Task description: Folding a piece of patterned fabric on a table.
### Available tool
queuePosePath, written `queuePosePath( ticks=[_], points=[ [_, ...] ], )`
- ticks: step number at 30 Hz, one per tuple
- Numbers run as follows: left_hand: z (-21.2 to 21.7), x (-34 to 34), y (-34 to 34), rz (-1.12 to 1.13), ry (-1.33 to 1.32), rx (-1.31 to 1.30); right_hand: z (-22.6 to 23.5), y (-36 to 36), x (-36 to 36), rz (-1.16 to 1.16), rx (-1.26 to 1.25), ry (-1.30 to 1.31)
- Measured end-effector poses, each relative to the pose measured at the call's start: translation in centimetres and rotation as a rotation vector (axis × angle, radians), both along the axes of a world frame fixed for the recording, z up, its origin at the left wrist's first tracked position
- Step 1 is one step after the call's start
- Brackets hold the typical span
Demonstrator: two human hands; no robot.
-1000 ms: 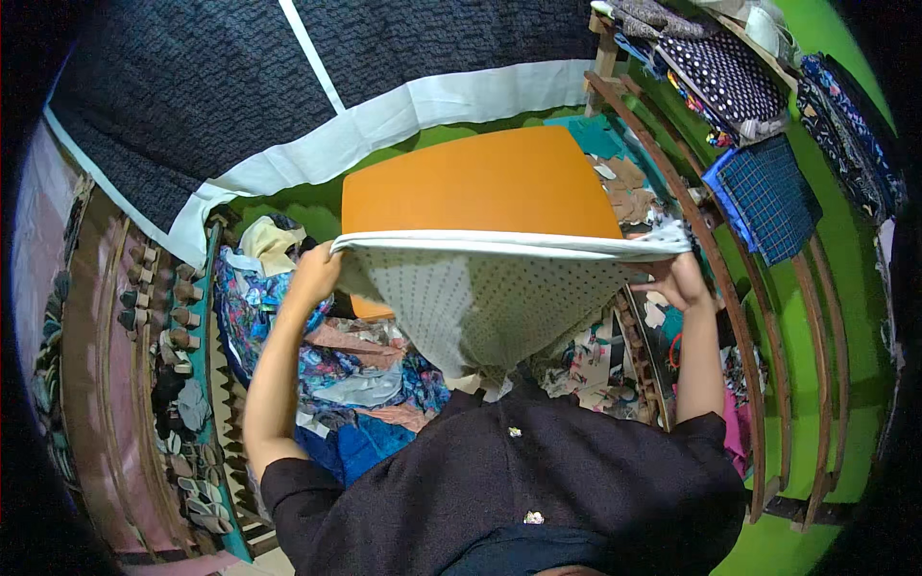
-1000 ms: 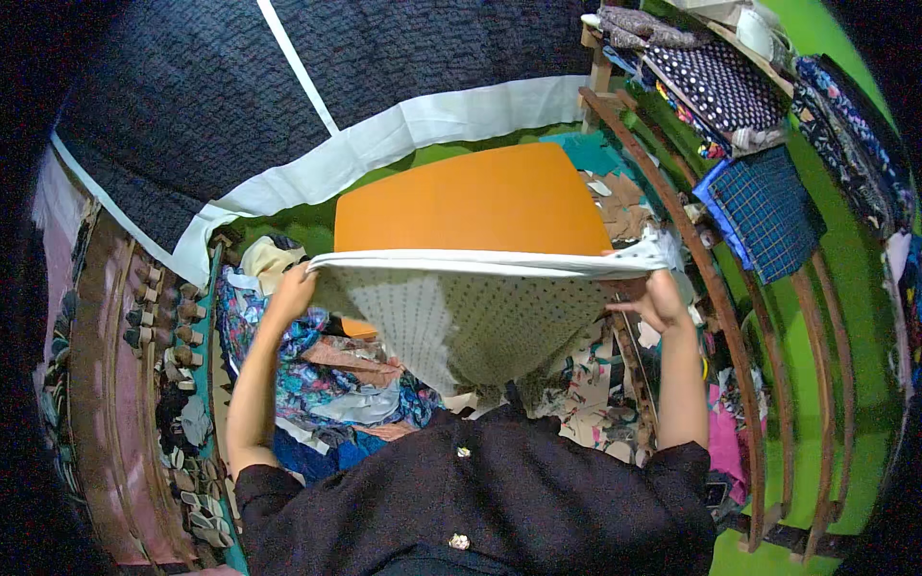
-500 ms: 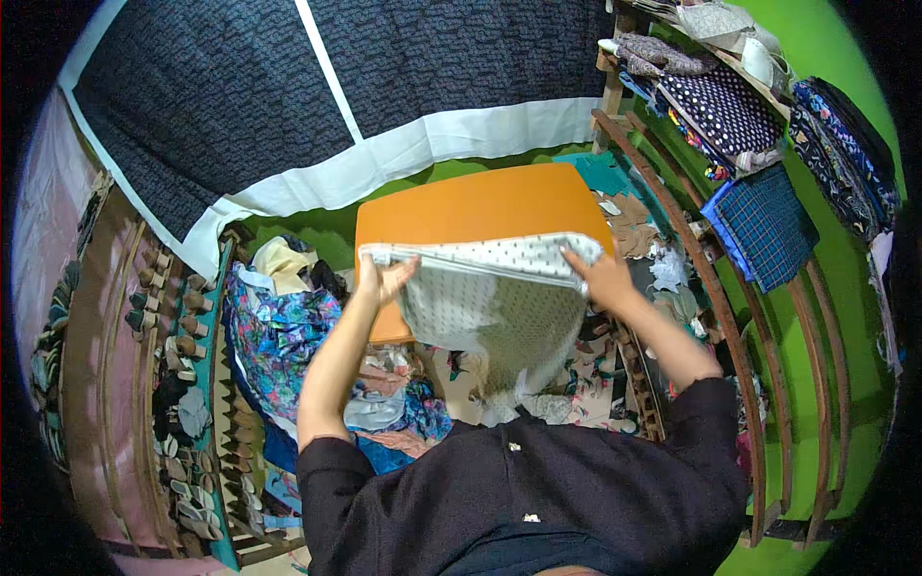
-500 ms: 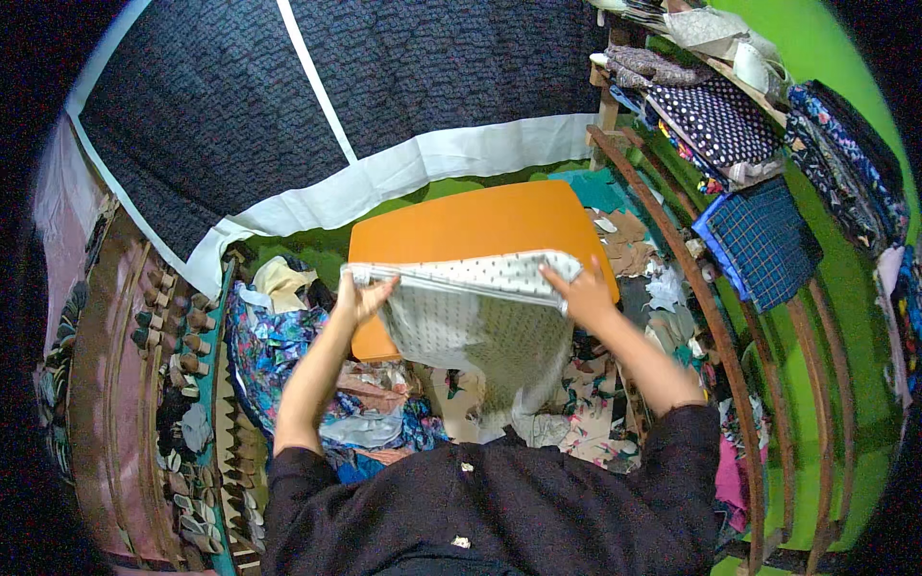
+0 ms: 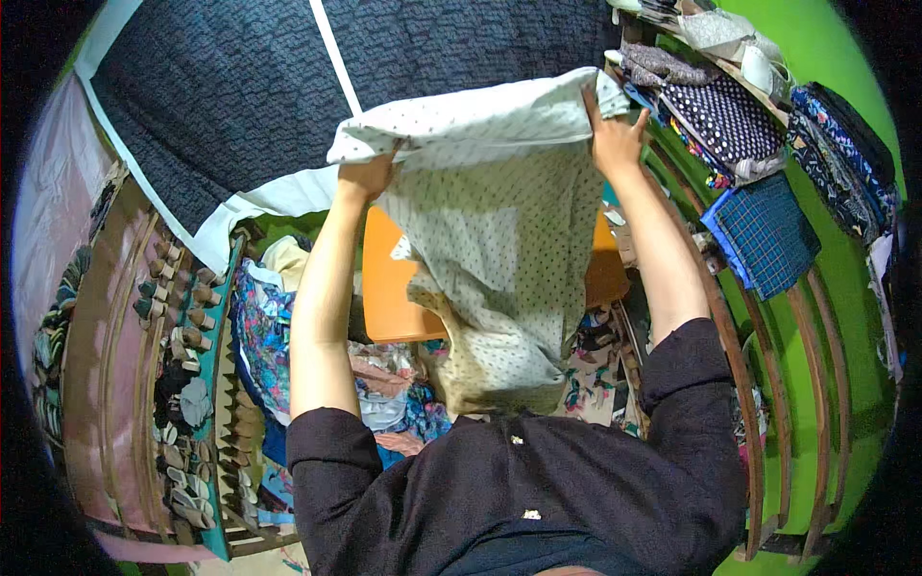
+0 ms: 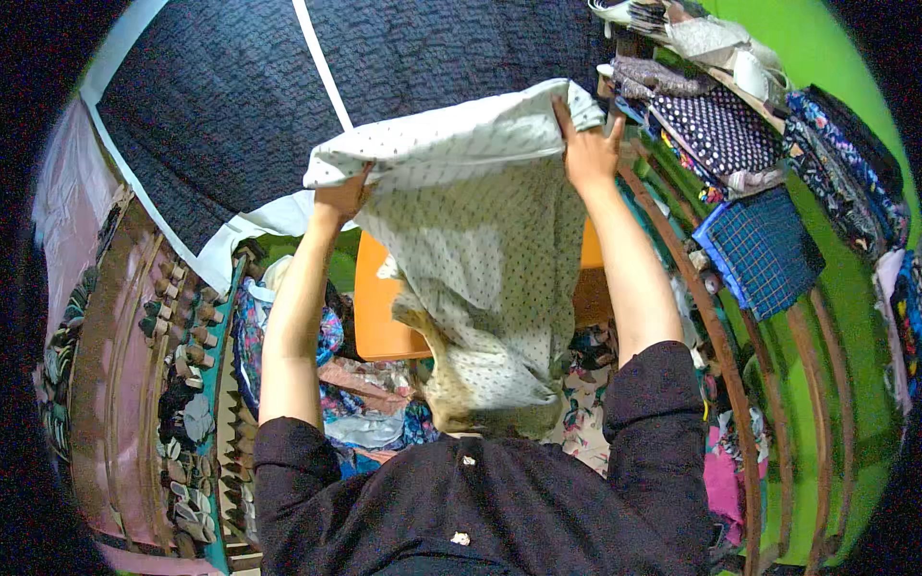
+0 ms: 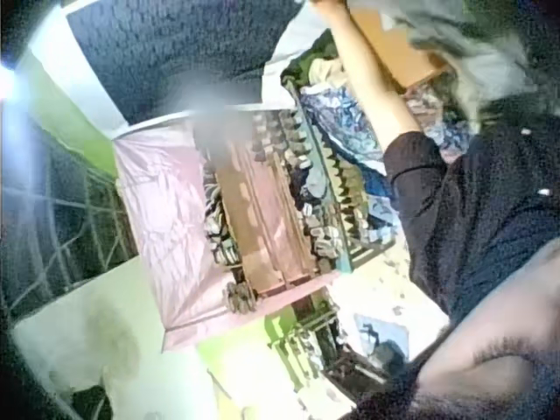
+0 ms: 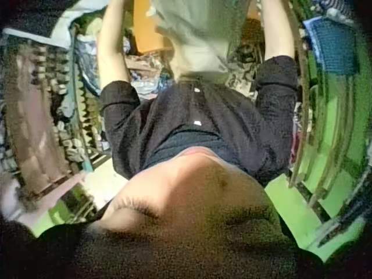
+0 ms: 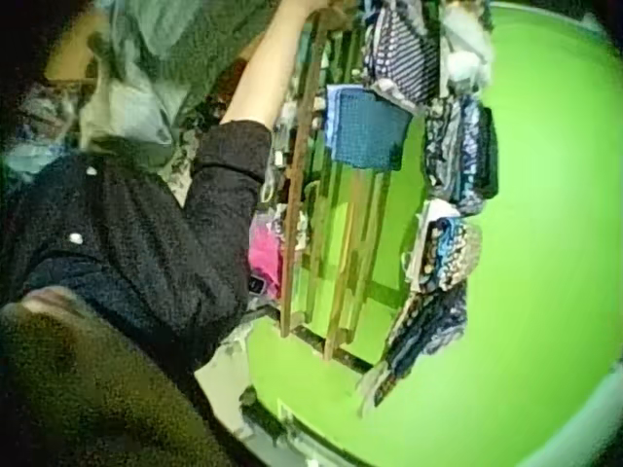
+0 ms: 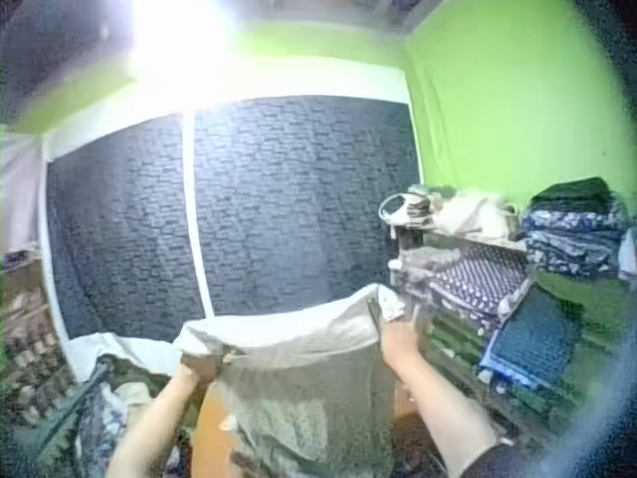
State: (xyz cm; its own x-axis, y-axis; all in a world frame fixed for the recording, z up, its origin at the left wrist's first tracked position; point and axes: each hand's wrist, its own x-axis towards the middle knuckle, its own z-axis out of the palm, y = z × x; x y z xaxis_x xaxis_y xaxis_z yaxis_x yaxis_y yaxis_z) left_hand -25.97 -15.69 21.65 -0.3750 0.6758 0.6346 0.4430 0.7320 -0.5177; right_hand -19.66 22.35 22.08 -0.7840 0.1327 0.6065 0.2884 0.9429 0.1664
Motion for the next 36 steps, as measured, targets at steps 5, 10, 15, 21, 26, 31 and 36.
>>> queuePosePath(
  ticks=[5,10,15,21,26,31,36],
  points=[
    [-11.3,1.8,2.1,0.161,-0.295,0.296,-14.3,-0.8,1.5,0.157,-0.122,-0.252],
    [-32.6,7.8,4.7,0.465,-1.116,0.389,-28.0,-5.3,7.3,0.130,-0.322,-0.894],
    [-36.5,11.8,8.5,0.500,-1.269,0.344,-37.2,-4.8,9.5,0.095,-0.729,-1.041],
    [-36.2,8.9,5.5,0.534,-1.198,0.351,-32.8,-7.7,4.7,0.128,-0.743,-1.135],
    [-36.4,3.8,5.8,0.465,-1.100,0.293,-36.0,-7.4,0.2,0.065,-0.705,-1.045],
    [-36.0,-2.6,5.6,0.474,-1.059,0.359,-36.1,-8.2,-5.5,0.086,-0.701,-0.902],
    [-36.0,-12.6,5.2,0.475,-1.035,0.369,-35.1,-9.2,-14.1,0.079,-0.656,-0.769]
  ],
)
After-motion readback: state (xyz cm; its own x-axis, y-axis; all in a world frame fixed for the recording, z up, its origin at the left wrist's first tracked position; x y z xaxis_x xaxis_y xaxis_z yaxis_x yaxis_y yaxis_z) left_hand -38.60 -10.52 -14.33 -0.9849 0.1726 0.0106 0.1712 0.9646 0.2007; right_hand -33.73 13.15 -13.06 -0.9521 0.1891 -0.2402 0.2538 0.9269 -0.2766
